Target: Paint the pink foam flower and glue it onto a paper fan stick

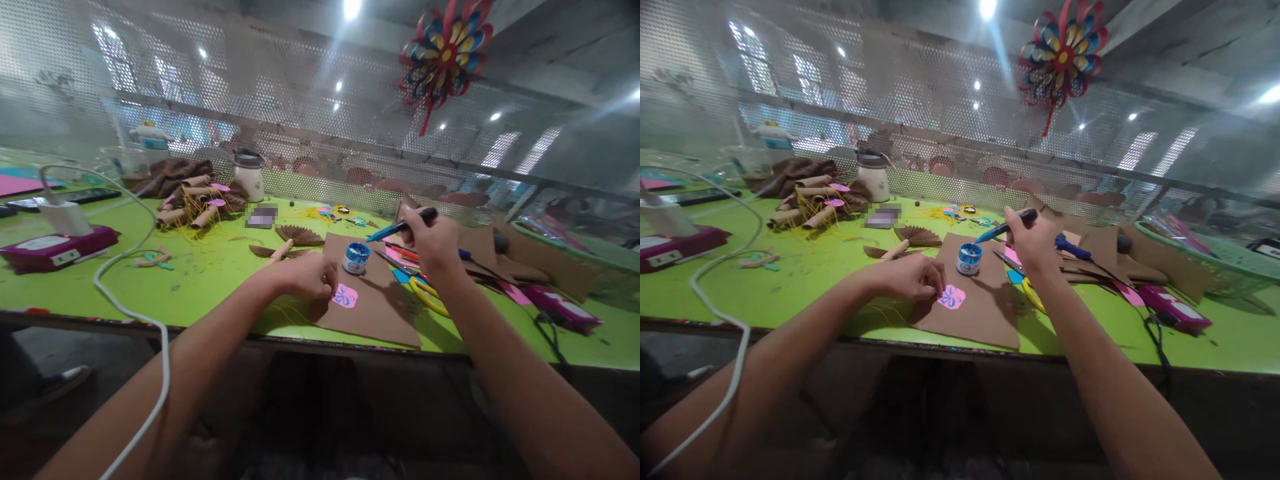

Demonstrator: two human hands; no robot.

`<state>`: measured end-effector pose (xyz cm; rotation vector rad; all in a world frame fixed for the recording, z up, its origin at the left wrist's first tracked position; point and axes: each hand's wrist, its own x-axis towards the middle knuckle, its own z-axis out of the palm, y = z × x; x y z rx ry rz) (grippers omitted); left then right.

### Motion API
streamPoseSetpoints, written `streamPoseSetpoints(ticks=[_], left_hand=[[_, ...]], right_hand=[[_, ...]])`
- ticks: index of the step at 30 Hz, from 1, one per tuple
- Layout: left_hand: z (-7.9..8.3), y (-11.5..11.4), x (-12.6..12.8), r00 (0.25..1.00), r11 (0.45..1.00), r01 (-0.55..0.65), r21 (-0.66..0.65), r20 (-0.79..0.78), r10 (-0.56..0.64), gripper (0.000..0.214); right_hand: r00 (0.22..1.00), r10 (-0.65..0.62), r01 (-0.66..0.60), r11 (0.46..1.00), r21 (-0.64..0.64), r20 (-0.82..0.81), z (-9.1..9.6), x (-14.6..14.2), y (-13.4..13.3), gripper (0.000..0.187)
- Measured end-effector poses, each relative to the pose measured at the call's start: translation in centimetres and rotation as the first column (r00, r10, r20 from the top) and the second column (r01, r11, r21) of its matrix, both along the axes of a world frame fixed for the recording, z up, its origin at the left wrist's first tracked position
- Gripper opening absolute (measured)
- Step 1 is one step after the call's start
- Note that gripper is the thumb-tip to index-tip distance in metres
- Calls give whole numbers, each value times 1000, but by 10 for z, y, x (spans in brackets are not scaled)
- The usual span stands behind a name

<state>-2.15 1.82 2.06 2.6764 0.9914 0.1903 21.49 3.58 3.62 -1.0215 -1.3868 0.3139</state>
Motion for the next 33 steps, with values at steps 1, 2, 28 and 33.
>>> streamPoseSetpoints(ticks=[1,2,28,33], left_hand=[[1,-2,0,1000,1000,-10,6,-5,10,24],[3,-3,0,1000,1000,-21,12,-11,21,24],[13,-11,2,998,1000,-21,-13,-63,21,26],[12,-9,2,999,999,-28,-28,-35,27,25]], right_hand=[[998,0,0,1000,10,-55,-2,-2,-10,32],[996,17,-17,1000,3,-85,-6,-5,-20,31],[977,171,-137,960,-243,124,-46,-24,-52,33],[972,167,-124,962,-243,166,-44,-24,-56,37]])
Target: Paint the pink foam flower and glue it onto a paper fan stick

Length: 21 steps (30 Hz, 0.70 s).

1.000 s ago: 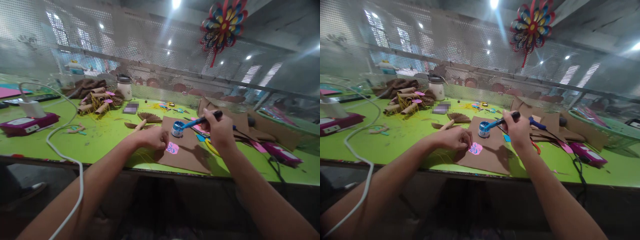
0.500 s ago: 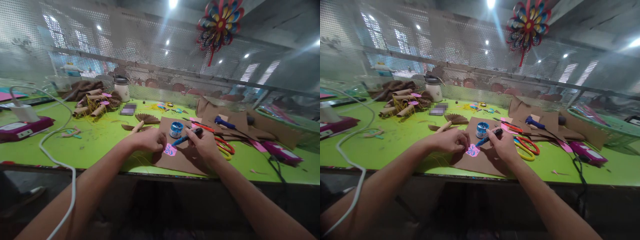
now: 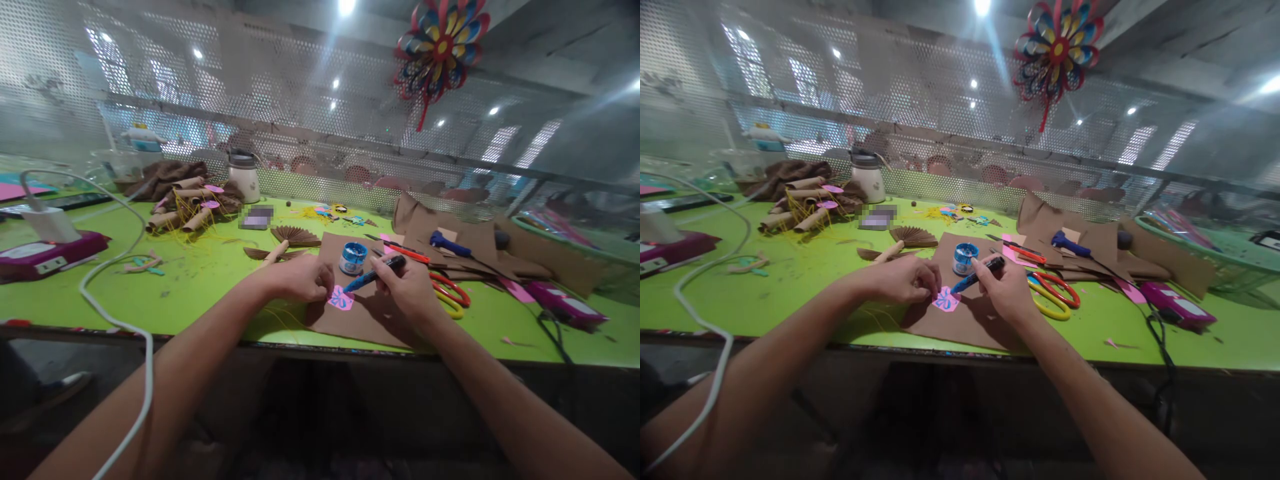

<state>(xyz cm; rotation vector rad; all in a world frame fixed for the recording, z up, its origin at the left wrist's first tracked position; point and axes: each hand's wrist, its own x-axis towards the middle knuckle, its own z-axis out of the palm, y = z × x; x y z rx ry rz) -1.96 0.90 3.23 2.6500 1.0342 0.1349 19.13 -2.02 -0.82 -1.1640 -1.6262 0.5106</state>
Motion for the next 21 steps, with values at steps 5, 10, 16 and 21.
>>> streamPoseSetpoints(ticks=[5,10,16,21], left_hand=[[-2,2,0,1000,1000,12,-8,16,-12,24],[-1,-1,0,1000,999,-25,31,-14,26,24],[-2,0,0,1000,1000,7,8,-8,-7,24],[-3,1,-1,1000,1000,5,5,2,-5,25]], right_hand=[[998,12,-13,1000,-14,-55,-2,1,0,37],[998,-28,29,1000,10,-55,-3,2,2,36],[999,-36,36,998,45,-1,-3,1,1,36],[1000,-29,29,999,33,4,-2,-1,-2,36]])
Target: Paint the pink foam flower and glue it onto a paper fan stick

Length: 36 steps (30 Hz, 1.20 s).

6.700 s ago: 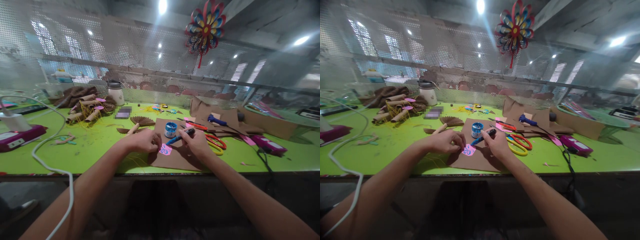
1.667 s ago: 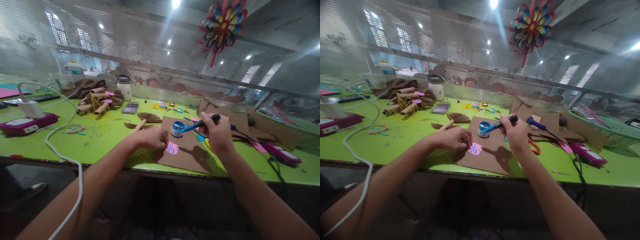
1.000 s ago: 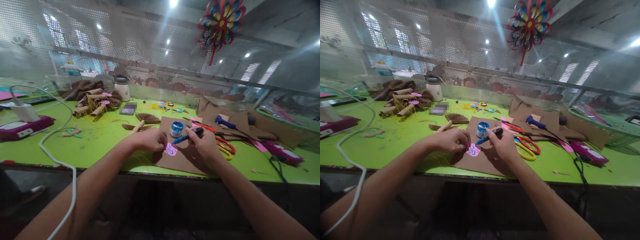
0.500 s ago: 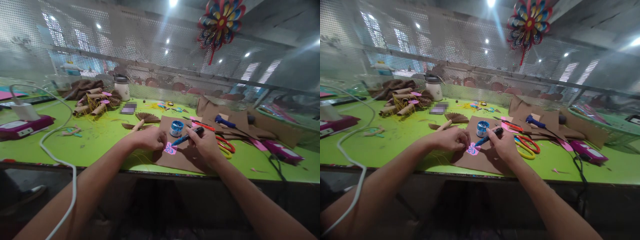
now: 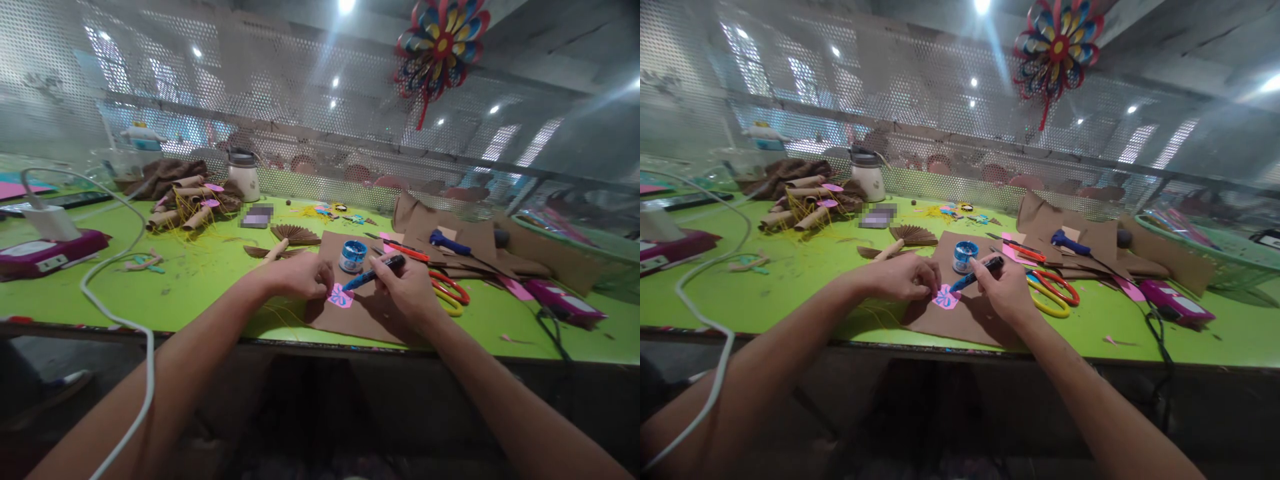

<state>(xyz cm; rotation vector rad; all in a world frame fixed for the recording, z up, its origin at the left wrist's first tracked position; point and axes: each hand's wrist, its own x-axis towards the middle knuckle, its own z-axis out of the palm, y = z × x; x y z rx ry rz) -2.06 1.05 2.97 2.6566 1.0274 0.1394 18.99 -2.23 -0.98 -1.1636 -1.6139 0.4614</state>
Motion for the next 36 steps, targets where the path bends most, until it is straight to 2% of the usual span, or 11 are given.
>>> streamPoseSetpoints(ticks=[6,10,16,23,29,32,36], left_hand=[[-2,3,-1,1000,1000,9,-9,17,-9,25],[-2,5,-1,999,1000,28,-7,24,-28,24],[-1,1,0,999,999,-43,-2,5,43,24],[-5,6,-3,1000,1000,5,2,7,-5,23],[-9,9,-1,996,997,71,26,46,-73,22],[-12,9,1,994,997,63,53,87,-67,20],[-17,8,5,989,998,63,-10,134,-61,39]], right_hand=[[999,39,-39,999,-29,-16,0,-2,-3,34],[999,4,-4,1000,7,-33,-1,-1,-1,36],[999,-33,32,999,36,13,1,-1,-1,36],[998,38,-38,999,-13,-40,1,-2,-3,32],[993,-54,54,999,0,-109,1,3,-1,37],[988,-68,71,997,11,-140,2,5,-1,37],[967,-99,106,994,18,-237,4,7,-2,35]])
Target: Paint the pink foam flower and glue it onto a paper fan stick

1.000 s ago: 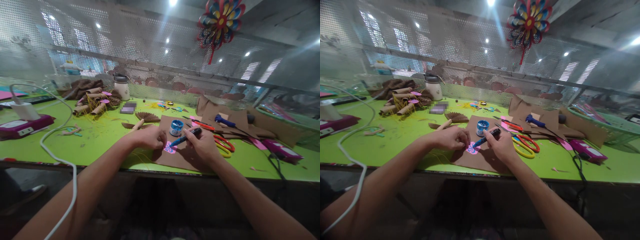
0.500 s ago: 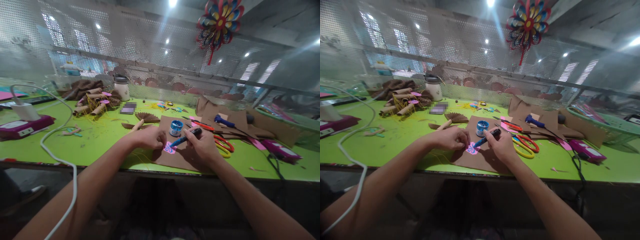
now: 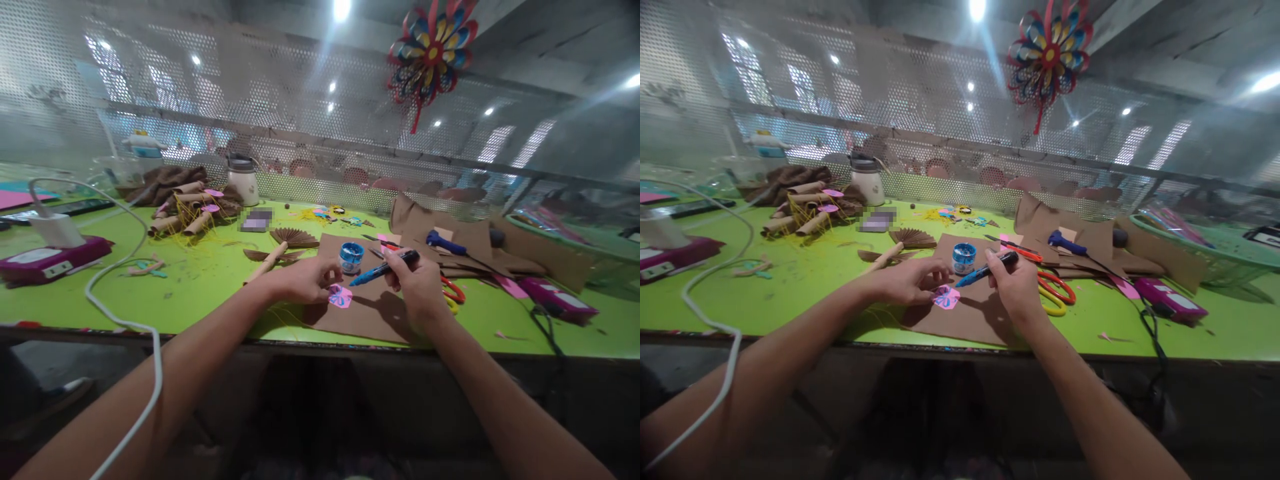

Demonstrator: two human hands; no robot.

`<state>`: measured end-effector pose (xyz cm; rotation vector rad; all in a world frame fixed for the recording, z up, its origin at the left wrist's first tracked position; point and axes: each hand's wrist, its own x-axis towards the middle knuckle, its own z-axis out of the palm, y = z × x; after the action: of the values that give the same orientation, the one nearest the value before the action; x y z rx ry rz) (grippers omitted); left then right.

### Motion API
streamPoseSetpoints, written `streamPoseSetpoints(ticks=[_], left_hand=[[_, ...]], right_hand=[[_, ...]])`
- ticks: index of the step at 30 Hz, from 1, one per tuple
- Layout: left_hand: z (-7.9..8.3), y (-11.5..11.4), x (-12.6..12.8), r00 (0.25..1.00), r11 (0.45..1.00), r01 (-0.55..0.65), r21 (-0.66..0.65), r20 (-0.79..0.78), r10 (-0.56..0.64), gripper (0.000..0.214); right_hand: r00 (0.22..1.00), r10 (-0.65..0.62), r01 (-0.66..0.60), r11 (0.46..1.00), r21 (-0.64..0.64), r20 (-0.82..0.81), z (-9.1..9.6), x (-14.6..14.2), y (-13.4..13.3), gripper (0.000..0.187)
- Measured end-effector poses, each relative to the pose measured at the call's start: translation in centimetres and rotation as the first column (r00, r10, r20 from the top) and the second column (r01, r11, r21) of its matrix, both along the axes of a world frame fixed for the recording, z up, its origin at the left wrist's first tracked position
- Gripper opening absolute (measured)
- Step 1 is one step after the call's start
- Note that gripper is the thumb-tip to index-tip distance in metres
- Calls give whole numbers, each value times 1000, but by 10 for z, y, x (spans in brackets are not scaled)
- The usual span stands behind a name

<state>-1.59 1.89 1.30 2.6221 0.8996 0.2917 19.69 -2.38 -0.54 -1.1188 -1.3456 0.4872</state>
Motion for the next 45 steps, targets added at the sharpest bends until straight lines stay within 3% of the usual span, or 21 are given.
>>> streamPoseSetpoints(ticks=[4,9,22,34,39,41,45], left_hand=[[-3,1,1,996,989,82,-119,26,-80,64],[-4,3,1,997,986,70,-148,51,-63,65],[-2,2,-1,998,998,-18,-66,-64,14,64],[-4,-8,2,966,971,-170,169,-164,197,70],[0,-6,0,970,978,-194,81,-133,203,75],[3,0,-5,971,976,-212,37,-102,215,71],[10,14,-18,969,967,-246,69,6,246,45]], right_hand=[[990,-49,52,998,20,-133,1,5,5,31],[962,-63,76,996,41,-264,-1,10,10,29],[973,-60,75,996,58,-221,-1,10,9,28],[995,18,-14,999,42,-93,-2,4,3,31],[992,-12,20,998,63,-130,-3,4,4,29],[984,-24,40,995,87,-178,1,7,7,28],[957,-50,97,984,150,-286,16,13,22,28]])
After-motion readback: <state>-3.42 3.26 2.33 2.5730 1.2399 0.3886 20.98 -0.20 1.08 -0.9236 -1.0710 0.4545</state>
